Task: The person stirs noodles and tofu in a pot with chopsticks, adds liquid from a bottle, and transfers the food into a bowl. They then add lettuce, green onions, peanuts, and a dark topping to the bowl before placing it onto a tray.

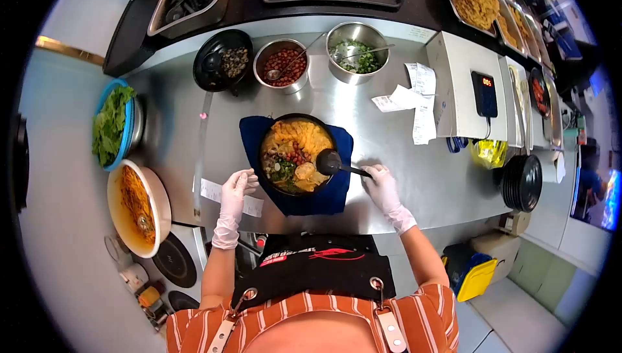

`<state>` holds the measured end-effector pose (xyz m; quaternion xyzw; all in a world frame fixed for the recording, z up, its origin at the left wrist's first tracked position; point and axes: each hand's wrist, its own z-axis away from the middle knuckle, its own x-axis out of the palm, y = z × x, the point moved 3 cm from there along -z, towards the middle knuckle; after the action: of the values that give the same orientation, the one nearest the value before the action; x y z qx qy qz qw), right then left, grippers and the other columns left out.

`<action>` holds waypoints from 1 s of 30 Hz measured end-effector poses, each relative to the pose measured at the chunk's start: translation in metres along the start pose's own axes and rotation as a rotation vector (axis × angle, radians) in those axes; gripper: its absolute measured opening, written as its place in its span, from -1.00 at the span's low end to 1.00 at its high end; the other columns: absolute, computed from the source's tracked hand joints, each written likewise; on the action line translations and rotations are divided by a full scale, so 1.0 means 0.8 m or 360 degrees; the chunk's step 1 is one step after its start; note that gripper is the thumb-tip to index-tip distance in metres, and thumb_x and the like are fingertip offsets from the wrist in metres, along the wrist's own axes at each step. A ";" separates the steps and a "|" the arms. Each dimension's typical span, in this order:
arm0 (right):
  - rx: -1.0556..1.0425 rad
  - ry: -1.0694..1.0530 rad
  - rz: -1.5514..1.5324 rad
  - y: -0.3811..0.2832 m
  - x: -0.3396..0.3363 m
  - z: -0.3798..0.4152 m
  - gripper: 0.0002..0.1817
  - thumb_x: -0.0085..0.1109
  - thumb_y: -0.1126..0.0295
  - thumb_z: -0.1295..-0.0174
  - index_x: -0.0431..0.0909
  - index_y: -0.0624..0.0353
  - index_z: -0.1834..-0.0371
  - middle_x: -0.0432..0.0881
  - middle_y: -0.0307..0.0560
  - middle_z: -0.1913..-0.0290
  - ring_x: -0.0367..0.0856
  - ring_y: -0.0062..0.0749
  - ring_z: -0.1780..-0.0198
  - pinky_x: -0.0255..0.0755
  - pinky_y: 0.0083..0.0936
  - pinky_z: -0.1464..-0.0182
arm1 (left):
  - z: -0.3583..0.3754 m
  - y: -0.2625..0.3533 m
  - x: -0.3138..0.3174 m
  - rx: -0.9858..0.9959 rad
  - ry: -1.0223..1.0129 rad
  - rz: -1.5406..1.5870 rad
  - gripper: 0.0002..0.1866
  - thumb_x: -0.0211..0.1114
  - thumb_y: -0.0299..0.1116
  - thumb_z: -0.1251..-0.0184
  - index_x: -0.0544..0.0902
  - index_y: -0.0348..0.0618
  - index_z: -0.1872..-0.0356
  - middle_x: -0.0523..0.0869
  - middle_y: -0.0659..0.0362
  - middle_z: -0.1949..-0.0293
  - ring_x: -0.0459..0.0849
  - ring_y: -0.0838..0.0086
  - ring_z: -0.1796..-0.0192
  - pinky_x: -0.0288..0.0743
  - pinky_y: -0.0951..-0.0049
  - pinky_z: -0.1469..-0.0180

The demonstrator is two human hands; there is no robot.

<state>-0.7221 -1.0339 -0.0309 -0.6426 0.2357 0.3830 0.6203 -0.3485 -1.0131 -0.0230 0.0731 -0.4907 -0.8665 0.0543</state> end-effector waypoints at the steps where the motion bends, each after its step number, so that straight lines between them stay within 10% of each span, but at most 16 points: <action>1: 0.0007 0.0054 -0.0182 0.001 -0.001 0.004 -0.67 0.20 0.54 -0.09 0.61 0.20 0.02 0.59 0.01 0.22 0.56 -0.13 0.14 0.46 -0.36 0.08 | 0.005 -0.003 0.002 0.0004 0.0021 0.0022 -0.68 0.08 -0.21 -0.53 0.60 -0.26 -0.02 0.71 0.14 0.20 0.69 0.50 0.19 0.54 0.53 0.13; 12: 0.0767 -0.0174 -0.1190 -0.075 0.010 -0.038 -0.73 0.18 0.43 -0.31 0.59 0.36 -0.01 0.60 -0.23 0.32 0.50 -0.67 0.47 0.43 -0.66 0.40 | 0.033 -0.039 0.013 -0.0087 0.0174 0.0261 -0.67 0.05 -0.23 -0.54 0.60 -0.31 0.02 0.71 0.11 0.22 0.70 0.49 0.24 0.56 0.53 0.15; 30: 0.1146 0.0037 -0.1581 -0.078 0.059 -0.018 -0.84 0.24 0.47 -0.26 0.43 0.24 0.22 0.52 -0.22 0.42 0.54 -0.57 0.50 0.57 -0.57 0.48 | 0.004 -0.047 0.032 -0.0117 0.0257 0.0372 -0.67 0.05 -0.26 -0.53 0.56 -0.33 -0.04 0.69 0.08 0.19 0.68 0.47 0.22 0.56 0.52 0.13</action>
<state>-0.6423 -1.0325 -0.0307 -0.4298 0.0294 -0.0627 0.9003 -0.3749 -0.9956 -0.0554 0.0828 -0.4577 -0.8631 0.1968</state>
